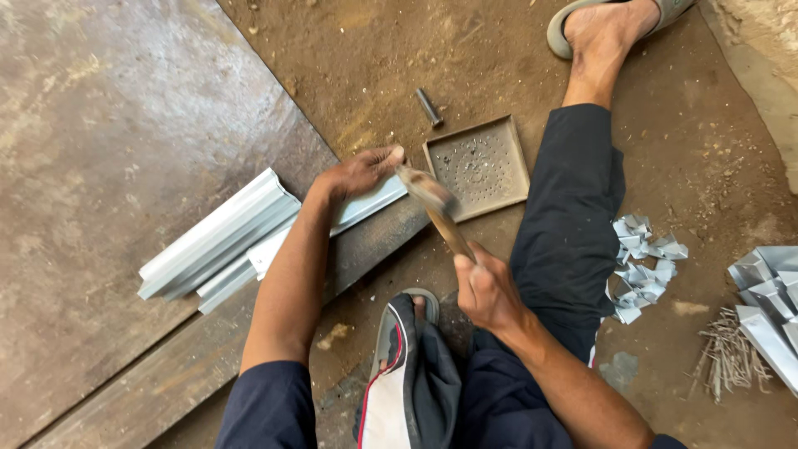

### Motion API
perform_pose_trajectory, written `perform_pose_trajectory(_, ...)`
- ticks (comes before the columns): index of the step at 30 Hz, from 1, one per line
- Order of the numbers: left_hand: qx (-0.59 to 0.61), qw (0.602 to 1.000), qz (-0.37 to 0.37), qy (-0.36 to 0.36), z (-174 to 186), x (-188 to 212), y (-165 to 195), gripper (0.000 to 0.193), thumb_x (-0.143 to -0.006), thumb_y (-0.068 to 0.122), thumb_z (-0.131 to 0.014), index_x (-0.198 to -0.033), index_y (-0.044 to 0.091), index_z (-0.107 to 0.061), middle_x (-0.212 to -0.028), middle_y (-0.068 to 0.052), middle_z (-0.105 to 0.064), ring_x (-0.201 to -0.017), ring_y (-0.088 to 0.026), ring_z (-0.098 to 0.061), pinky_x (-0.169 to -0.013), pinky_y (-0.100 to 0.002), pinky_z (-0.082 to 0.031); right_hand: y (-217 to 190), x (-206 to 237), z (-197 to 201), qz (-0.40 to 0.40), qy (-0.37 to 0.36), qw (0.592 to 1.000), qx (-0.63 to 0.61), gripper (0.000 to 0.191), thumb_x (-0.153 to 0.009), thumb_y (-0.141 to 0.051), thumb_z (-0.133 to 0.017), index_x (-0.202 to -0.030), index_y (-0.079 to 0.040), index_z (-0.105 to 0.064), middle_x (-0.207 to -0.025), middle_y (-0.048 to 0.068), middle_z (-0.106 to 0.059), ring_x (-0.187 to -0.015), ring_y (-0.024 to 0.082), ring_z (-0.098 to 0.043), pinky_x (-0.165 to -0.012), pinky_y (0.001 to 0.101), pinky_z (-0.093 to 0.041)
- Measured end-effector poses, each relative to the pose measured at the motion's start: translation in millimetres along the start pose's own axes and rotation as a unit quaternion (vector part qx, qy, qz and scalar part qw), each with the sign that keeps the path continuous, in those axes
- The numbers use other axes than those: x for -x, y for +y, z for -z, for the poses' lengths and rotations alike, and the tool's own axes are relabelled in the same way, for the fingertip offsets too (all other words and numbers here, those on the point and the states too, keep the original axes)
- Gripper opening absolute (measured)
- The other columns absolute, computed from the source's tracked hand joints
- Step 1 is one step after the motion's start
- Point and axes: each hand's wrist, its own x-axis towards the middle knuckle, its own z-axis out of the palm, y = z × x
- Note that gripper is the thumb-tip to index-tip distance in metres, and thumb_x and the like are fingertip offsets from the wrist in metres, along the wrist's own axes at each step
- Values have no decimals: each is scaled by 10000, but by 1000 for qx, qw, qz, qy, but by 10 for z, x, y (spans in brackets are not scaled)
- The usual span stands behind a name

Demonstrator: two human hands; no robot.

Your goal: The person sits on the floor and assembles metal frame pieces by inserting small metal pins into pre-drilled holes and hammering them flush with a hammer. The person repeatedly picks up pins, aligns them with the holes, and strikes them until they are seated.

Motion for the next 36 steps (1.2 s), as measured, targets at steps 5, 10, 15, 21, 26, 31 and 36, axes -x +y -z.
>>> perform_pose_trajectory(5,-43,998,-7,41,14,10,41,759,-964,687,-448,-1484,139,-524,-1516,-95,-548,-1424,-242,-460,-1178,-370,-330,26,-64,42,-100,-82,985,-111,478,-1119,-249,-460,-775,59,-583,-584,129,-546,-479,225,-521,-456,360,-410)
perform_pose_trajectory(10,-12,998,50,48,9,99,40,793,-930,710,-392,-1451,143,-579,-1425,-104,-647,-1355,-258,-556,-1145,-367,-394,-82,52,224,-132,-169,855,-472,516,-1056,-346,-314,-822,-2,-618,-556,47,-565,-418,111,-520,-383,281,-402)
perform_pose_trajectory(15,-19,997,10,71,25,92,19,798,-968,718,-358,-1403,92,-595,-1435,-133,-633,-1379,-273,-544,-1162,-376,-377,-246,166,227,213,131,967,-47,431,-1155,-191,-354,-823,-7,-558,-707,58,-570,-554,118,-542,-509,273,-436)
perform_pose_trajectory(21,-48,996,20,74,39,171,104,803,-943,726,-335,-1414,138,-612,-1467,-148,-584,-1405,-305,-491,-1162,-409,-356,-192,-203,-86,113,26,991,73,243,-1061,-112,-504,-883,6,-620,-703,124,-560,-550,251,-564,-532,377,-439)
perform_pose_trajectory(26,-50,994,65,65,44,219,214,820,-925,747,-319,-1459,169,-549,-1476,-133,-570,-1404,-310,-492,-1165,-424,-353,-72,40,351,178,124,976,1,347,-1100,-124,-407,-776,-66,-519,-679,68,-540,-564,193,-532,-533,333,-440)
perform_pose_trajectory(31,-51,996,50,57,56,217,162,840,-926,752,-321,-1463,148,-548,-1471,-143,-581,-1402,-317,-506,-1164,-421,-368,109,52,57,294,161,942,29,374,-1125,-188,-442,-768,-78,-466,-685,124,-527,-600,286,-527,-573,391,-415)
perform_pose_trajectory(36,-65,995,3,80,79,174,99,832,-949,743,-334,-1459,123,-553,-1504,-156,-535,-1427,-322,-445,-1171,-417,-321,363,-185,-242,106,33,987,118,308,-1072,-168,-486,-808,-31,-566,-683,162,-532,-593,340,-549,-539,391,-396)
